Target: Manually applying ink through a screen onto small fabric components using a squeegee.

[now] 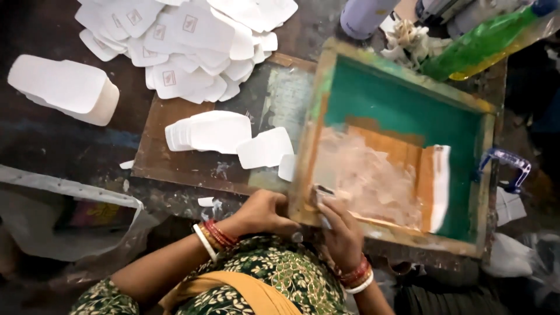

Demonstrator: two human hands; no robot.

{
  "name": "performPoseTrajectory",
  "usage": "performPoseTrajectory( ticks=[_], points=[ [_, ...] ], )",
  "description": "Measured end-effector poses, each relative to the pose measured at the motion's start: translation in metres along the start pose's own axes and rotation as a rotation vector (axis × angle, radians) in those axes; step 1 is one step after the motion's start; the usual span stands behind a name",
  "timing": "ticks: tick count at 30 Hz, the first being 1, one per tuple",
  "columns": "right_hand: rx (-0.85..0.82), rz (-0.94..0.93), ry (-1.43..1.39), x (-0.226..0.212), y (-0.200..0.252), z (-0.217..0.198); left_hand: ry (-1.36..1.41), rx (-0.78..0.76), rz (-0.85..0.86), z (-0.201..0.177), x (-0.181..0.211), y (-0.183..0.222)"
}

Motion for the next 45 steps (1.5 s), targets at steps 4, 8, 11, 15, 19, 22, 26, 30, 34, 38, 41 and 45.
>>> performPoseTrajectory(
  ticks=[4,8,11,15,19,22,26,30,34,38,41,45],
  points=[
    [0.609,-0.224,0.196,-0.002,0.007,-0.048,0.389,-0.31,0.158,-0.01,0.047,-0.003],
    [0.768,-0.222,0.245,-0.015,0.009,-0.083,-0.452,0.452,0.66,-0.008,0.029,-0.064],
    [0.809,-0.207,0.248,-0.015,0.01,-0.084,-0.662,0.6,0.692,0.007,0.004,-0.095],
    [0.876,-0.198,0.275,-0.004,0.017,-0.086,-0.604,0.344,0.514,0.004,-0.037,-0.132],
    [0.945,-0.18,0.254,0.012,0.029,-0.094,0.219,0.739,0.156,-0.087,-0.051,-0.128],
    [1.058,-0.167,0.29,0.021,0.034,-0.099,-0.063,0.906,0.24,-0.092,-0.051,-0.105],
    [1.11,-0.245,0.317,0.037,0.045,-0.109,-0.441,0.383,0.498,0.013,-0.056,-0.097],
    [1.162,-0.246,0.581,0.008,0.031,-0.125,-0.428,0.401,0.651,0.044,-0.008,-0.092],
    [1.209,0.004,0.362,0.005,0.035,-0.129,-0.303,0.24,0.697,0.071,0.006,-0.098],
    [1.189,-0.024,0.447,0.022,0.05,-0.137,-0.31,0.181,0.716,0.083,0.014,-0.075],
    [1.174,-0.02,0.313,0.003,0.034,-0.132,-0.36,0.182,0.791,0.084,0.012,-0.068],
    [1.19,-0.017,0.299,0.014,0.042,-0.128,-0.263,0.066,0.672,0.086,0.009,-0.069]
  ],
)
Point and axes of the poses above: each hand's wrist, its own y-axis away from the middle knuckle, its own z-axis out of the palm, x = y × z, the point moved 3 cm from there along -y, towards the middle knuckle, and after that the axes turned 7 degrees about x, right-handed, at the moved point
